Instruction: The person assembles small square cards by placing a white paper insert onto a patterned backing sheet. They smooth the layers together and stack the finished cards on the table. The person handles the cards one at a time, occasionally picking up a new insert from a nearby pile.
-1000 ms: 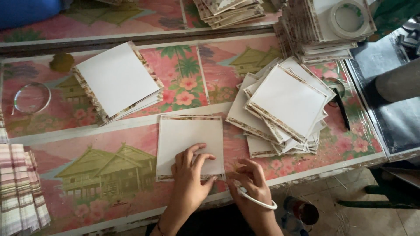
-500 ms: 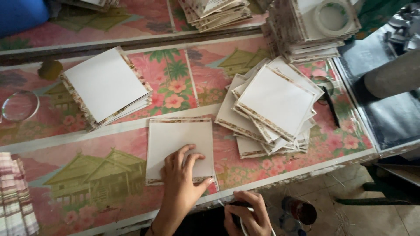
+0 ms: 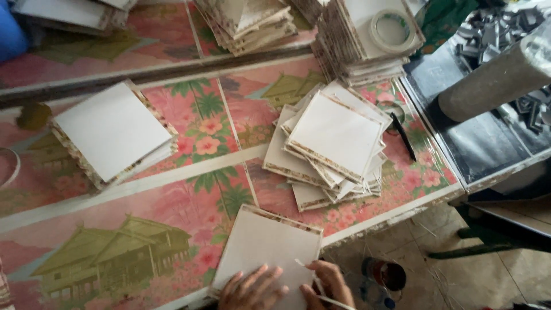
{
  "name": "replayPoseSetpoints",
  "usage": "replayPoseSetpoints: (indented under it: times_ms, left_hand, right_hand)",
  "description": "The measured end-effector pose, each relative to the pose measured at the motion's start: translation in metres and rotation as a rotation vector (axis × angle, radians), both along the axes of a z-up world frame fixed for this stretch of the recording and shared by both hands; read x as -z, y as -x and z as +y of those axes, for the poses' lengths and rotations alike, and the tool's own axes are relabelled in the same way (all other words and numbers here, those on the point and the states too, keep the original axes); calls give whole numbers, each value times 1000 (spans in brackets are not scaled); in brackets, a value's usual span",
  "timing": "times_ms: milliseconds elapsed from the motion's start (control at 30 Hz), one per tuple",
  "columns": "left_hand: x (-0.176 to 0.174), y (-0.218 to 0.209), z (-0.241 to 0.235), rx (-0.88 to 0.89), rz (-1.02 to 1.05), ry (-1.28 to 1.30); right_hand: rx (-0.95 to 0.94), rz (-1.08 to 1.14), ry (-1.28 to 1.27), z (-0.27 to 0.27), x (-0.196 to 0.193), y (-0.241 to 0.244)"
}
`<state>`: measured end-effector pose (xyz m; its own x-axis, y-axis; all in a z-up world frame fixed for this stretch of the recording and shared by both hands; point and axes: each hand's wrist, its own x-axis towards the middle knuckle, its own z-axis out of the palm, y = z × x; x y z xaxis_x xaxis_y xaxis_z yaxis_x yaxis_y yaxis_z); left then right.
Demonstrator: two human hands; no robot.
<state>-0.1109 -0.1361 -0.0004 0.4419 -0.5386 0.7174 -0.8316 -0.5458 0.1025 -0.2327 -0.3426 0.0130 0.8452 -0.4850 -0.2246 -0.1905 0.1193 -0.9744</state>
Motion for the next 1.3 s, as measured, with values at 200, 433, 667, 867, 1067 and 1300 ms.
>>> replayPoseSetpoints:
  times_ms: [200, 433, 667, 867, 1067, 1300]
  left_hand:
    - [-74, -85, 52, 115, 416, 171]
    - [-78, -234, 86, -341, 197, -34]
    - [-56, -168, 87, -398, 275, -283]
    - [64, -26, 57, 55, 287, -116]
    - [-22, -20, 36, 111, 350, 64]
    - [-64, -62, 69, -31, 531, -26]
  right_hand:
    - [228, -323, 591, -99, -36, -55]
    - [259, -281, 670, -131, -150, -144]
    - [282, -434, 1200, -123, -125, -92]
    - [283, 775, -449, -435, -49, -15]
    - [219, 437, -55, -561, -64, 23]
    - [75, -60, 443, -234, -30, -6]
